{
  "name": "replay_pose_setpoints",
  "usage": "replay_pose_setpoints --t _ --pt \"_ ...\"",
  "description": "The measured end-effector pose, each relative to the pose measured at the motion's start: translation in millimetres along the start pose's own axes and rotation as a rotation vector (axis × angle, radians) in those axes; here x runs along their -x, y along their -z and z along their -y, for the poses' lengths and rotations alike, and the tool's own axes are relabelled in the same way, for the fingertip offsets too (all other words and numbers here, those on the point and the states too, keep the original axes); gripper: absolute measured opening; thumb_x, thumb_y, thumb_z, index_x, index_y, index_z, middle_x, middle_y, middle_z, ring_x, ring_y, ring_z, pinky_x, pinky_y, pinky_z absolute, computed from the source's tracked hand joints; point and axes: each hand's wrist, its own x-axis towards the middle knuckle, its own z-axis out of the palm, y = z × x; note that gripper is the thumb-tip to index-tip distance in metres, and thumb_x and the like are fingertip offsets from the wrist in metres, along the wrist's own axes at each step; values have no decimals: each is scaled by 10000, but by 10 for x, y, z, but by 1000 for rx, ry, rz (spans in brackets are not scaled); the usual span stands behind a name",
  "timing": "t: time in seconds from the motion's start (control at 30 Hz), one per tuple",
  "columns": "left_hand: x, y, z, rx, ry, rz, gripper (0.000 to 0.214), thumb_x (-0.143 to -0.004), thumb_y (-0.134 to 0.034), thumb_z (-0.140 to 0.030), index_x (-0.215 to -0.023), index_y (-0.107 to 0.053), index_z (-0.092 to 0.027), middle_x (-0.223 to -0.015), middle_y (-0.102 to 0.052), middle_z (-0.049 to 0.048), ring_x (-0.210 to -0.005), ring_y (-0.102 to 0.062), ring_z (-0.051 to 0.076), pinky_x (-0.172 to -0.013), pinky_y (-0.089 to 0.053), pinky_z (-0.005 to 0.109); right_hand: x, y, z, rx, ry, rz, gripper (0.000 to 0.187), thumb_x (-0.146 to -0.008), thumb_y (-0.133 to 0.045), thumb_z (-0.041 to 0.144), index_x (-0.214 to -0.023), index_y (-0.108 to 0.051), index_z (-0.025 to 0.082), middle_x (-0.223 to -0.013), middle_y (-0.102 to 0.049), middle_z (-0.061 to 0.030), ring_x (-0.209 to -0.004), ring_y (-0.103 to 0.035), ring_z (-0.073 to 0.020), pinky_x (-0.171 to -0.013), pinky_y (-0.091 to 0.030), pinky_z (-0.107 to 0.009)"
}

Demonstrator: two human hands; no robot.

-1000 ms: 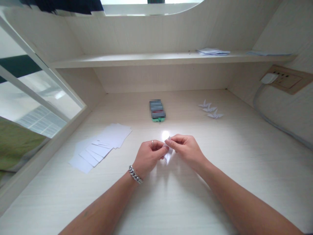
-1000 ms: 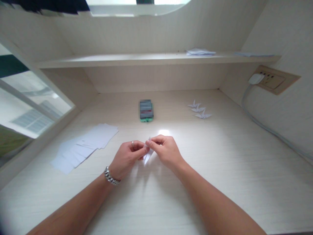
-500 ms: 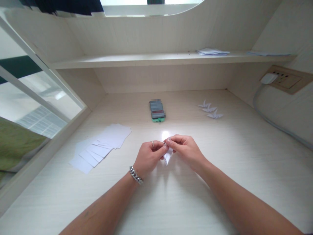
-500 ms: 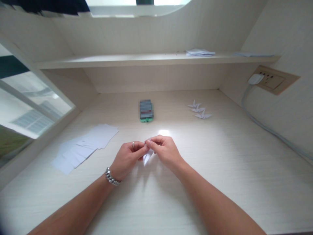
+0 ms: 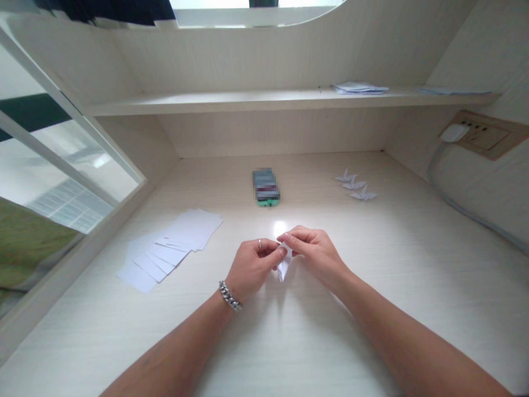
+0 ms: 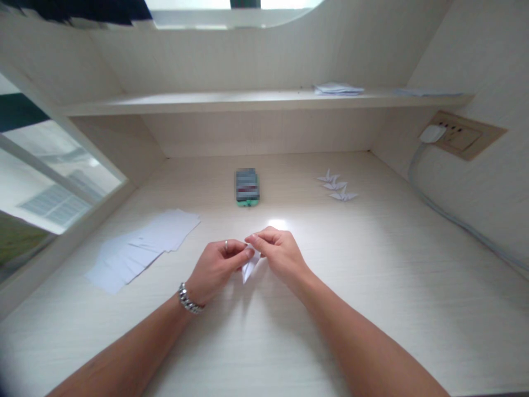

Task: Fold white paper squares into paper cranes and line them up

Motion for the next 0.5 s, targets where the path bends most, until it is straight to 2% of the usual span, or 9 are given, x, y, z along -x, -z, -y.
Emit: replay_pose_setpoints --t 0.13,0.27,0.4,0.5 --pt "3 8 -13 -1 -5 2 198 -734 -707 -284 -608 -670 -137 -535 -583 -12 -505 -488 84 -505 -385 200 -12 8 36 -46 -30 7 306 -786 -653 450 -830 -760 166 -835 -684 -66 -717 -595 -157 -635 -438 -273" --pt "9 2 -36 0 11 -21 171 -721 -717 -280 -629 -688 -138 -535 -599 -8 -496 -500 88 -507 -403 203 -26 52 49 -56 -25 -50 420 -836 -566 532 -868 -748 154 -766 -674 -62 -705 -602 -163 -608 -447 -266" --pt "10 -9 -38 -13 -3 -43 176 -719 -720 -289 -631 -700 -138 -549 -621 4 -511 -518 97 -513 -414 206 -13 69 27 126 96 -51 327 -795 -656 475 -777 -743 161 -714 -678 -40 -689 -599 -164 -632 -438 -268" --pt "2 -12 -21 -16 -14 -36 168 -725 -714 -284 -642 -711 -138 -567 -637 12 -522 -524 100 -515 -413 207 -1 52 8 209 137 -39 259 -825 -636 404 -784 -749 174 -756 -705 -45 -739 -620 -181 -669 -443 -281"
